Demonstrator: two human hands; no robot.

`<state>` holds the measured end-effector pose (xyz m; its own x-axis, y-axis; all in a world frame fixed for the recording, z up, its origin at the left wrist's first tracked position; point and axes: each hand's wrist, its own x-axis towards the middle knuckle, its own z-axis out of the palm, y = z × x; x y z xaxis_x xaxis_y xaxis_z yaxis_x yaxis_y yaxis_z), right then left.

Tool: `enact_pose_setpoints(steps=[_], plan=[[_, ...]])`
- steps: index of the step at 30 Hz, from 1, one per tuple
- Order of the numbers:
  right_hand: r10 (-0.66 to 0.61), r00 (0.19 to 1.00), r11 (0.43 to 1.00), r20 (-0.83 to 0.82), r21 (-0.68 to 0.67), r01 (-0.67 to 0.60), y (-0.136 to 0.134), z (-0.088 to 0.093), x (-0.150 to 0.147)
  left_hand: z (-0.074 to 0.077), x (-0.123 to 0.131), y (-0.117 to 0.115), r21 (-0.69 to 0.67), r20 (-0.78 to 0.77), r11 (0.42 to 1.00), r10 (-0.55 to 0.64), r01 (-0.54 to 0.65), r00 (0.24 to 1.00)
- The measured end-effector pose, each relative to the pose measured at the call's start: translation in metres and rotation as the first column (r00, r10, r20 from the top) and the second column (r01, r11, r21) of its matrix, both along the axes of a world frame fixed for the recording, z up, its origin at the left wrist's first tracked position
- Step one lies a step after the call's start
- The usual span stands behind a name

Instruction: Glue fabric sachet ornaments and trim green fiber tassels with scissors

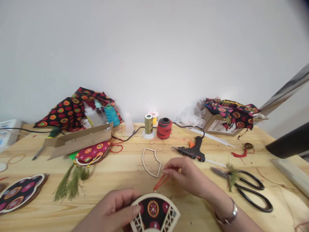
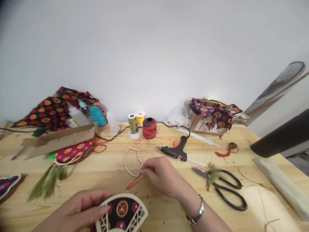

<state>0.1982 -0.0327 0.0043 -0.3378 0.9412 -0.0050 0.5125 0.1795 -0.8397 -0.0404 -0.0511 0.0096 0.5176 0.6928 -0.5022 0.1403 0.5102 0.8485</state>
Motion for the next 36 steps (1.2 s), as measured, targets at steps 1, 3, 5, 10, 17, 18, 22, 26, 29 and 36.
enact_pose_setpoints(steps=[1, 3, 5, 10, 17, 18, 22, 26, 29, 36], plan=[[-0.067, 0.994, 0.987, 0.087, 0.151, 0.054, 0.001, -0.005, -0.004, -0.002, -0.002, 0.001, 0.019, -0.019, 0.999, 0.037, -0.036, 0.999], [-0.129, 0.968, 0.936, 0.216, 0.349, 0.047, 0.002, -0.012, -0.011, -0.003, -0.006, 0.003, 0.07, -0.042, 0.992, 0.109, -0.106, 0.993], [-0.118, 0.938, 0.915, 0.327, 0.403, -0.026, 0.001, -0.015, -0.019, -0.002, -0.008, 0.005, 0.09, -0.034, 0.983, 0.162, -0.158, 0.986], [-0.084, 0.852, 0.915, 0.517, 0.379, -0.14, -0.003, -0.018, -0.034, 0.0, -0.016, 0.004, 0.02, 0.051, 0.959, 0.28, -0.281, 0.959], [-0.179, 0.864, 0.927, 0.471, 0.374, -0.012, 0.001, -0.021, -0.033, -0.003, -0.022, 0.0, -0.028, 0.182, 0.925, 0.378, -0.379, 0.908], [-0.207, 0.868, 0.929, 0.451, 0.37, 0.03, 0.0, -0.017, -0.031, -0.003, -0.023, 0.0, -0.052, 0.211, 0.916, 0.4, -0.399, 0.892], [-0.173, 0.891, 0.952, 0.42, 0.305, 0.042, -0.009, 0.003, -0.026, -0.004, -0.019, -0.002, -0.2, 0.358, 0.877, 0.48, -0.436, 0.801], [-0.096, 0.978, 0.988, 0.187, 0.139, 0.07, -0.025, 0.017, -0.027, -0.004, -0.003, -0.005, -0.385, 0.443, 0.842, 0.528, -0.378, 0.724], [-0.185, 0.968, 0.98, -0.169, -0.105, 0.169, -0.034, 0.015, -0.038, -0.006, 0.013, -0.012, -0.529, 0.49, 0.807, 0.543, -0.263, 0.682], [-0.377, 0.628, 0.881, -0.681, -0.473, 0.016, -0.043, 0.004, -0.057, -0.021, 0.038, -0.03, -0.519, 0.523, 0.848, 0.411, -0.103, 0.747]])
